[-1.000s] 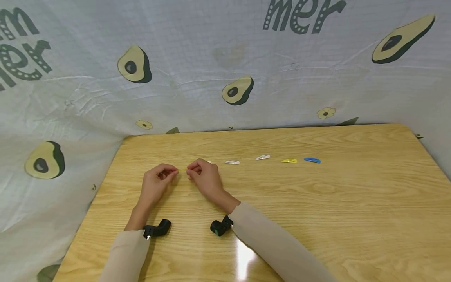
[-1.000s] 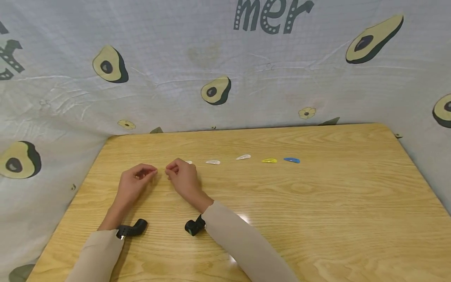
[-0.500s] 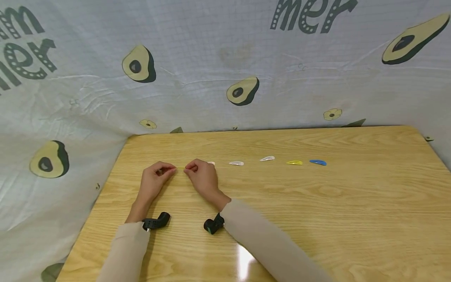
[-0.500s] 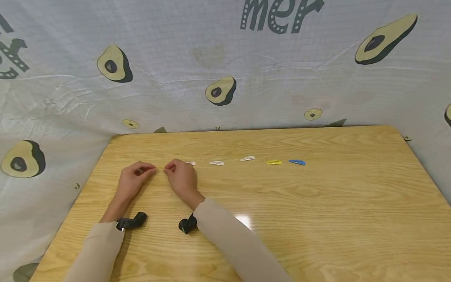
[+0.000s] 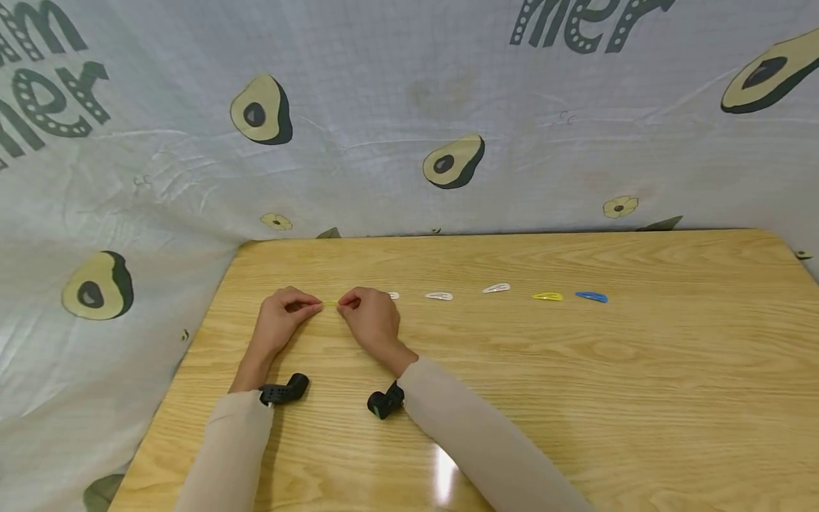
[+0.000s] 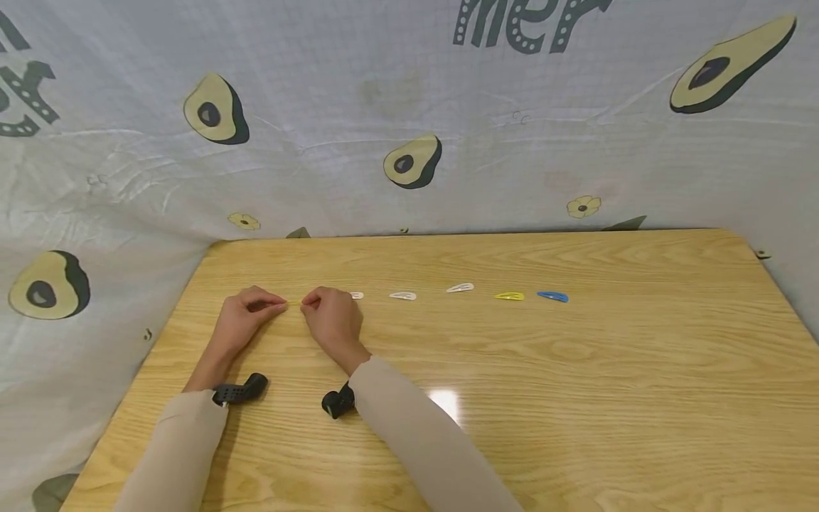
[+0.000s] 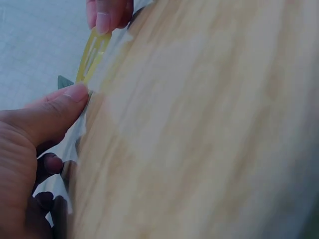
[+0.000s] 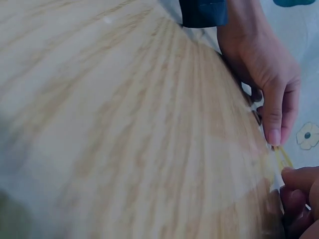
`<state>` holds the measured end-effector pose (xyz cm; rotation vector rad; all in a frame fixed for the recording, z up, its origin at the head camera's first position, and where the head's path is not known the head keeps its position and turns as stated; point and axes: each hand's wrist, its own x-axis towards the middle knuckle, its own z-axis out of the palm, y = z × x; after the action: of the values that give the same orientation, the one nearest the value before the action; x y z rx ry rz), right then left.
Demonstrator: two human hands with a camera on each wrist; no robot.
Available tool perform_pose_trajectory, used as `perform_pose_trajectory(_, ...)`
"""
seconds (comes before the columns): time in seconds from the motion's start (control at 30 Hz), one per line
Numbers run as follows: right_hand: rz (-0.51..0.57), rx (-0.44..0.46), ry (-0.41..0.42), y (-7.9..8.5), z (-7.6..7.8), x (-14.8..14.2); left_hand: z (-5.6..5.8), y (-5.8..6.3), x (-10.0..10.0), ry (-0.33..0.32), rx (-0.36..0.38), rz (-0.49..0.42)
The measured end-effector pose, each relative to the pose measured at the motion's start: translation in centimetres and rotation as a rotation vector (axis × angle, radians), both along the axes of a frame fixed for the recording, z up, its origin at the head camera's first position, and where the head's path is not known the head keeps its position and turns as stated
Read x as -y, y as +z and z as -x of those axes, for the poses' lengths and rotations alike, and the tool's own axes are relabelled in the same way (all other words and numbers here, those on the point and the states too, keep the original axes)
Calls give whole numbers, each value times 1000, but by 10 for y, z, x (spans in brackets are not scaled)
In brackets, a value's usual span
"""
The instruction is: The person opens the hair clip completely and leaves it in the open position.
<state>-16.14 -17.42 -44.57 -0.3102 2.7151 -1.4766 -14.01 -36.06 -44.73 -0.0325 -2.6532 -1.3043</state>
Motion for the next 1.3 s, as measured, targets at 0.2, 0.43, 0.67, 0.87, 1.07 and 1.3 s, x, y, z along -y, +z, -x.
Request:
perform_pose_trajectory(0.2,-33,21,-15,4,1,1,3,2,1,23,1,33)
perform_pose_trajectory(0.43,-70,19,-34,5,3,2,4,2,-2,55,5,30)
perform_pose_trajectory(0.67,-70,21,-49,7,3,1,5,2,-2,69,30,6)
perform_pose_trajectory(0.87,-70,21,-53,7,3,2,5,1,-2,72,37,-11)
perform_pose_trajectory(1.07,-62,19,-37,7,3,1,4,1,-1,71,46,-29)
perform_pose_trajectory(1.3,2,45,24,7,-1,-4,-7,17,-10,94,56,-102)
